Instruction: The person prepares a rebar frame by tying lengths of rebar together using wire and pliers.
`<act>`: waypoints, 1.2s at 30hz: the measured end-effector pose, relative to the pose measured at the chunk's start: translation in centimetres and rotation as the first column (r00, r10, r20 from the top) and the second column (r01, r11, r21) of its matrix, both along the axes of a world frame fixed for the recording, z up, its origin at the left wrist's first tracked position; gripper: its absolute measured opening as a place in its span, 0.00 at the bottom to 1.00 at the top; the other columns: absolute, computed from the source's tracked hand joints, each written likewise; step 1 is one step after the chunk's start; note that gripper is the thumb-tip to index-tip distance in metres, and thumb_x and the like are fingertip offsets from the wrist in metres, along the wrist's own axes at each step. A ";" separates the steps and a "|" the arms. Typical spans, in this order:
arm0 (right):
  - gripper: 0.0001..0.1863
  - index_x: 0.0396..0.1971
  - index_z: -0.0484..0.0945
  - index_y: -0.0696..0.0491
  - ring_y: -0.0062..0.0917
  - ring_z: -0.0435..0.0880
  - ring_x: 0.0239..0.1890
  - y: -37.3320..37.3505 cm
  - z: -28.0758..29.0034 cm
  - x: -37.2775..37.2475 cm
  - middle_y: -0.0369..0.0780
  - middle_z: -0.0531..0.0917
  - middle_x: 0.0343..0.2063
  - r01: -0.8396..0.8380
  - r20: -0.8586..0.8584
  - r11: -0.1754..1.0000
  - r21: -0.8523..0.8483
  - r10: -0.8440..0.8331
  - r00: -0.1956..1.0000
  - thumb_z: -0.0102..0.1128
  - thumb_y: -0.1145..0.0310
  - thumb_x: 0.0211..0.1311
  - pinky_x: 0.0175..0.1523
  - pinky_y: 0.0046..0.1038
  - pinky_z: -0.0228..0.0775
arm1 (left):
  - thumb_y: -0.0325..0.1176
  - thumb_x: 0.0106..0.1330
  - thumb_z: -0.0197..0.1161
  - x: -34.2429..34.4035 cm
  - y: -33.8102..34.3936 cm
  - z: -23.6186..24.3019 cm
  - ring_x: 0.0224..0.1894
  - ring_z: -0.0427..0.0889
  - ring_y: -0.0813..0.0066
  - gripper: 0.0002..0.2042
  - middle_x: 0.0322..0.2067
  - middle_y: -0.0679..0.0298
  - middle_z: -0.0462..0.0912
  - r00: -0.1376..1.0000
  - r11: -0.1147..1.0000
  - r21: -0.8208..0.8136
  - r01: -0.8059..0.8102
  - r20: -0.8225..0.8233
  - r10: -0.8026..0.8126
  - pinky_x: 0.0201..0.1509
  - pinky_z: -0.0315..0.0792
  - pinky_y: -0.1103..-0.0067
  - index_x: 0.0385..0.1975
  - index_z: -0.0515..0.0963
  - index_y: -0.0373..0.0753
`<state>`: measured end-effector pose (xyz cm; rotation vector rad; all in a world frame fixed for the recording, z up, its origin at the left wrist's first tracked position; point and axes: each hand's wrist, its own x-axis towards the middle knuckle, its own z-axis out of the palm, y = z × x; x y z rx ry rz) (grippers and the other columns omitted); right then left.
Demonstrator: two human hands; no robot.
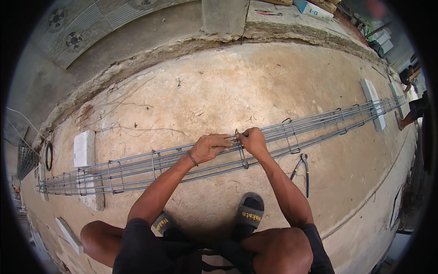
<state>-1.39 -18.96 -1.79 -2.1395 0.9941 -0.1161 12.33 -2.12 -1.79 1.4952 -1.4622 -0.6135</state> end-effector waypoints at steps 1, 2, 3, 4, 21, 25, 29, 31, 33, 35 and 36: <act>0.20 0.16 0.81 0.63 0.48 0.83 0.24 -0.1 -0.4 -0.1 0.54 0.79 0.16 -0.002 0.031 1.000 0.022 0.002 1.000 0.70 0.59 0.54 0.33 0.42 0.72 | 0.28 0.64 0.66 0.2 0.5 -0.2 0.53 0.83 0.67 0.08 0.42 0.62 0.88 1.000 1.000 -0.004 0.002 0.001 -0.002 0.58 0.76 0.73 0.41 0.84 0.34; 0.21 0.17 0.81 0.63 0.48 0.83 0.24 -0.2 -0.8 -0.3 0.54 0.80 0.16 -0.005 0.063 0.999 0.043 0.002 0.998 0.69 0.58 0.54 0.33 0.42 0.72 | 0.29 0.64 0.66 0.5 1.0 -0.4 0.56 0.81 0.65 0.10 0.44 0.62 0.87 0.981 0.996 -0.041 0.077 0.184 -0.068 0.60 0.75 0.72 0.42 0.84 0.33; 0.21 0.17 0.81 0.63 0.48 0.83 0.24 -0.2 -0.7 -0.2 0.54 0.80 0.16 -0.004 0.063 0.999 0.042 0.002 0.998 0.69 0.58 0.54 0.33 0.42 0.72 | 0.30 0.64 0.67 0.4 1.3 0.0 0.59 0.79 0.62 0.11 0.45 0.62 0.86 0.924 0.986 -0.061 0.155 0.362 -0.123 0.61 0.74 0.70 0.44 0.83 0.33; 0.21 0.17 0.81 0.63 0.48 0.83 0.24 -0.3 -0.6 -0.2 0.55 0.80 0.16 0.003 0.031 0.998 0.070 -0.005 0.999 0.69 0.58 0.55 0.33 0.41 0.73 | 0.30 0.64 0.67 0.2 1.4 0.3 0.59 0.79 0.62 0.11 0.45 0.62 0.86 0.924 0.986 -0.063 0.156 0.363 -0.123 0.61 0.74 0.70 0.44 0.83 0.33; 0.27 0.12 0.79 0.62 0.45 0.81 0.19 -0.3 0.7 0.4 0.52 0.78 0.12 -0.032 -0.087 0.999 0.021 0.034 0.996 0.71 0.50 0.52 0.29 0.41 0.70 | 0.30 0.49 0.73 0.9 -5.2 -2.1 0.36 0.84 0.52 0.19 0.30 0.49 0.85 0.975 0.903 0.399 -0.161 0.204 0.084 0.43 0.77 0.65 0.43 0.83 0.34; 0.26 0.12 0.79 0.62 0.47 0.82 0.22 -0.3 1.3 0.5 0.53 0.79 0.14 -0.002 -0.077 1.000 -0.014 0.001 0.997 0.71 0.52 0.50 0.31 0.42 0.71 | 0.29 0.50 0.70 0.6 -6.0 -1.4 0.39 0.83 0.47 0.15 0.31 0.43 0.83 0.925 0.882 0.452 -0.131 0.376 -0.056 0.43 0.76 0.64 0.38 0.83 0.32; 0.25 0.13 0.79 0.63 0.48 0.83 0.25 -0.3 1.0 0.1 0.55 0.80 0.16 -0.001 -0.052 0.999 -0.033 -0.001 0.999 0.71 0.54 0.49 0.34 0.42 0.72 | 0.25 0.52 0.63 -0.1 -6.2 0.0 0.37 0.82 0.44 0.12 0.29 0.40 0.81 0.911 0.918 0.389 -0.079 0.403 -0.092 0.42 0.76 0.61 0.36 0.82 0.30; 0.24 0.13 0.79 0.63 0.48 0.82 0.25 -0.1 1.9 0.1 0.55 0.79 0.16 -0.030 -0.048 0.999 -0.026 0.029 0.998 0.71 0.55 0.50 0.34 0.43 0.72 | 0.24 0.52 0.61 0.0 -6.5 0.8 0.36 0.82 0.44 0.12 0.29 0.41 0.81 0.897 0.906 0.417 -0.073 0.424 -0.123 0.42 0.76 0.60 0.36 0.82 0.29; 0.24 0.12 0.78 0.63 0.49 0.82 0.25 -0.1 1.8 0.0 0.54 0.79 0.16 -0.059 -0.048 0.998 -0.017 0.058 0.997 0.70 0.55 0.51 0.34 0.43 0.72 | 0.23 0.52 0.58 0.2 -6.6 1.4 0.34 0.82 0.43 0.12 0.27 0.42 0.82 0.872 0.877 0.479 -0.033 0.443 -0.209 0.40 0.76 0.59 0.36 0.82 0.30; 0.23 0.12 0.78 0.63 0.49 0.82 0.26 -0.1 1.1 -0.2 0.54 0.79 0.16 -0.044 -0.020 0.998 -0.054 0.043 0.999 0.69 0.57 0.52 0.34 0.42 0.73 | 0.24 0.52 0.59 -0.8 -6.5 0.3 0.33 0.83 0.45 0.12 0.26 0.43 0.82 0.871 0.907 0.412 -0.086 0.473 -0.132 0.38 0.76 0.60 0.36 0.83 0.31; 0.23 0.12 0.78 0.63 0.49 0.82 0.26 0.3 1.1 0.1 0.54 0.79 0.16 -0.051 -0.011 0.998 -0.046 0.051 0.999 0.69 0.57 0.52 0.34 0.42 0.73 | 0.24 0.52 0.60 -0.8 -6.0 -0.2 0.32 0.83 0.46 0.12 0.25 0.45 0.82 0.858 0.927 0.342 -0.156 0.512 -0.045 0.37 0.76 0.61 0.37 0.84 0.32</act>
